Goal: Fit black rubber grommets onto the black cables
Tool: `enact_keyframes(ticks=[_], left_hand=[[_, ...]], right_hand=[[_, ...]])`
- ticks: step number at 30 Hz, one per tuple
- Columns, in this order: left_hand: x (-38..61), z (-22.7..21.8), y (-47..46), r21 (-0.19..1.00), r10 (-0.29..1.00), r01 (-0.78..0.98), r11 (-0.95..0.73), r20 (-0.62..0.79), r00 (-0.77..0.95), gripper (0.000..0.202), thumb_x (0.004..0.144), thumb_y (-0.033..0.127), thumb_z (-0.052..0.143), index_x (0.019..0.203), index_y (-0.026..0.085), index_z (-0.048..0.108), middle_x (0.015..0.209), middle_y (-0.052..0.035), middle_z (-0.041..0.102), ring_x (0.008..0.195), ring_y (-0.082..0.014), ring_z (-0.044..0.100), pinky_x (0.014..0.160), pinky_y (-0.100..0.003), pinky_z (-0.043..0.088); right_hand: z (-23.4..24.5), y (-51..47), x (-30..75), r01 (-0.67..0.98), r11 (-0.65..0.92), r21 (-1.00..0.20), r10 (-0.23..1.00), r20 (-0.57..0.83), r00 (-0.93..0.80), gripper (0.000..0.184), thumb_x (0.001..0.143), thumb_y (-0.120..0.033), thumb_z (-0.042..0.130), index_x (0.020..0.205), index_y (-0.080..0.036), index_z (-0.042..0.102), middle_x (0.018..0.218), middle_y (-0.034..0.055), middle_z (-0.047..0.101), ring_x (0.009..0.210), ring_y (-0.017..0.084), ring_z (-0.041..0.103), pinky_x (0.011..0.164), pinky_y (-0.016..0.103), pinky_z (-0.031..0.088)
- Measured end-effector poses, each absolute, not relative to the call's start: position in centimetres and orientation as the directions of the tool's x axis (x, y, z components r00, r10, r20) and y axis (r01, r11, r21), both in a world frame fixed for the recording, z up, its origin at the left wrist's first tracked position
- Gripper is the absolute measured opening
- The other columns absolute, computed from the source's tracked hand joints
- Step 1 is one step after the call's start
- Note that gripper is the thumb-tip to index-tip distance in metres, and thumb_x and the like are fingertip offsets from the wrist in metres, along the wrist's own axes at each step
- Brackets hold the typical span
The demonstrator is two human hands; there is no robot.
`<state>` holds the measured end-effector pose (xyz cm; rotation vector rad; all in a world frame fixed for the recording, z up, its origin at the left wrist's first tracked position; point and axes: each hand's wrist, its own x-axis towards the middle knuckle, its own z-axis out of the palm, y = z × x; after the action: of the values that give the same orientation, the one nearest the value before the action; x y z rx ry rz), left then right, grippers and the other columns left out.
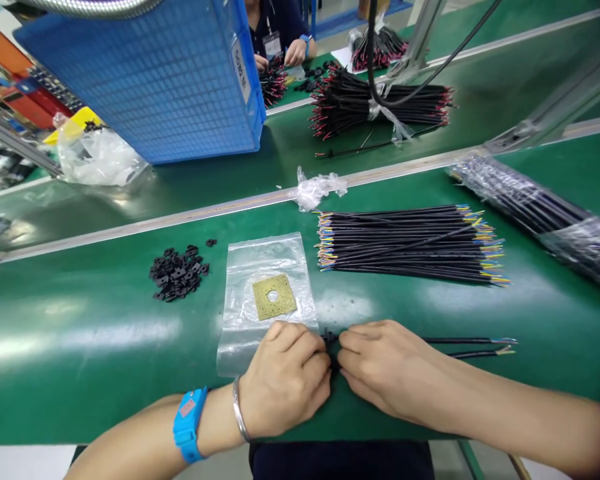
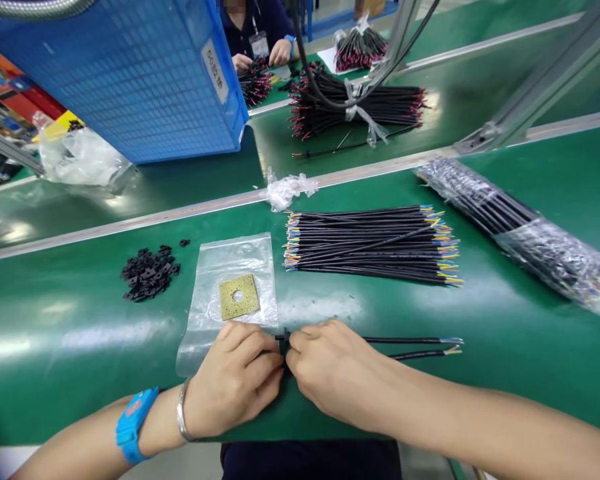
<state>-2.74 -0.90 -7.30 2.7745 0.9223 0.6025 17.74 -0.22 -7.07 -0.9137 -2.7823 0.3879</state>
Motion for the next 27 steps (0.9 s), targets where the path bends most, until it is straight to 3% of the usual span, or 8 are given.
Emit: enact_keyframes(ticks=[9, 13, 16, 19, 23, 27], left_hand=[[-2.6, -7.8, -1.1, 0.209, 0.582, 0.544, -0.813, 0.343, 0.737, 0.005, 0.085, 0.016, 0.058, 0.082, 0.017, 0.061, 0.081, -0.0036, 0.069, 0.073, -0.0176, 0.056, 0.065, -0.037, 0.038], [-2.8, -6.6, -0.4, 0.285, 0.611, 0.542, -0.79, 0.299, 0.733, 0.004, 0.083, 0.021, 0.06, 0.086, 0.02, 0.063, 0.083, -0.0039, 0.069, 0.078, -0.0203, 0.058, 0.069, -0.039, 0.042], [-4.6, -4.7, 1.7, 0.331, 0.712, 0.632, -0.701, 0.266, 0.65, 0.021, 0.082, 0.032, 0.063, 0.101, 0.024, 0.065, 0.097, -0.0071, 0.069, 0.091, -0.0249, 0.06, 0.077, -0.042, 0.045], [-8.9, -3.8, 5.1, 0.198, 0.859, 0.844, -0.499, 0.243, 0.451, 0.031, 0.085, 0.034, 0.058, 0.112, 0.022, 0.065, 0.113, -0.011, 0.066, 0.107, -0.0298, 0.058, 0.093, -0.047, 0.045], [-15.2, -4.8, 9.2, -0.112, 0.967, 0.978, -0.175, 0.165, 0.192, 0.035, 0.088, 0.036, 0.05, 0.113, 0.016, 0.066, 0.115, -0.0155, 0.066, 0.105, -0.0357, 0.058, 0.088, -0.051, 0.046], [-17.5, -5.7, 10.7, -0.139, 0.978, 0.976, -0.167, 0.104, 0.182, 0.024, 0.086, 0.03, 0.052, 0.097, 0.018, 0.07, 0.098, -0.0129, 0.067, 0.09, -0.0302, 0.06, 0.084, -0.044, 0.048]], right_hand=[[-8.0, -0.4, 17.6, 0.544, 0.771, -0.331, 0.6, 0.092, -0.795, 0.013, 0.08, -0.011, 0.06, 0.07, -0.018, 0.058, 0.069, -0.0005, 0.059, 0.061, 0.016, 0.053, 0.056, 0.032, 0.027], [-7.6, -0.7, 17.7, 0.566, 0.756, -0.33, 0.625, 0.107, -0.773, 0.012, 0.081, -0.01, 0.059, 0.072, -0.019, 0.059, 0.072, 0.0, 0.061, 0.063, 0.017, 0.056, 0.056, 0.031, 0.03], [-6.6, 0.0, 18.4, 0.567, 0.751, -0.34, 0.627, 0.093, -0.774, 0.012, 0.083, -0.014, 0.061, 0.072, -0.02, 0.062, 0.069, -0.0006, 0.061, 0.063, 0.017, 0.056, 0.058, 0.031, 0.034], [-5.8, 2.1, 19.8, 0.602, 0.71, -0.365, 0.687, 0.172, -0.706, 0.015, 0.089, -0.021, 0.057, 0.077, -0.02, 0.066, 0.07, 0.0007, 0.06, 0.067, 0.017, 0.056, 0.062, 0.029, 0.038], [-6.9, 5.2, 21.2, 0.756, 0.631, -0.17, 0.753, 0.367, -0.546, 0.02, 0.094, -0.019, 0.049, 0.098, -0.013, 0.067, 0.088, 0.0092, 0.062, 0.084, 0.023, 0.055, 0.075, 0.033, 0.042], [-8.4, 6.3, 21.4, 0.83, 0.558, -0.022, 0.795, 0.3, -0.527, 0.014, 0.09, -0.014, 0.052, 0.096, -0.012, 0.065, 0.083, 0.0083, 0.06, 0.078, 0.024, 0.054, 0.072, 0.034, 0.042]])
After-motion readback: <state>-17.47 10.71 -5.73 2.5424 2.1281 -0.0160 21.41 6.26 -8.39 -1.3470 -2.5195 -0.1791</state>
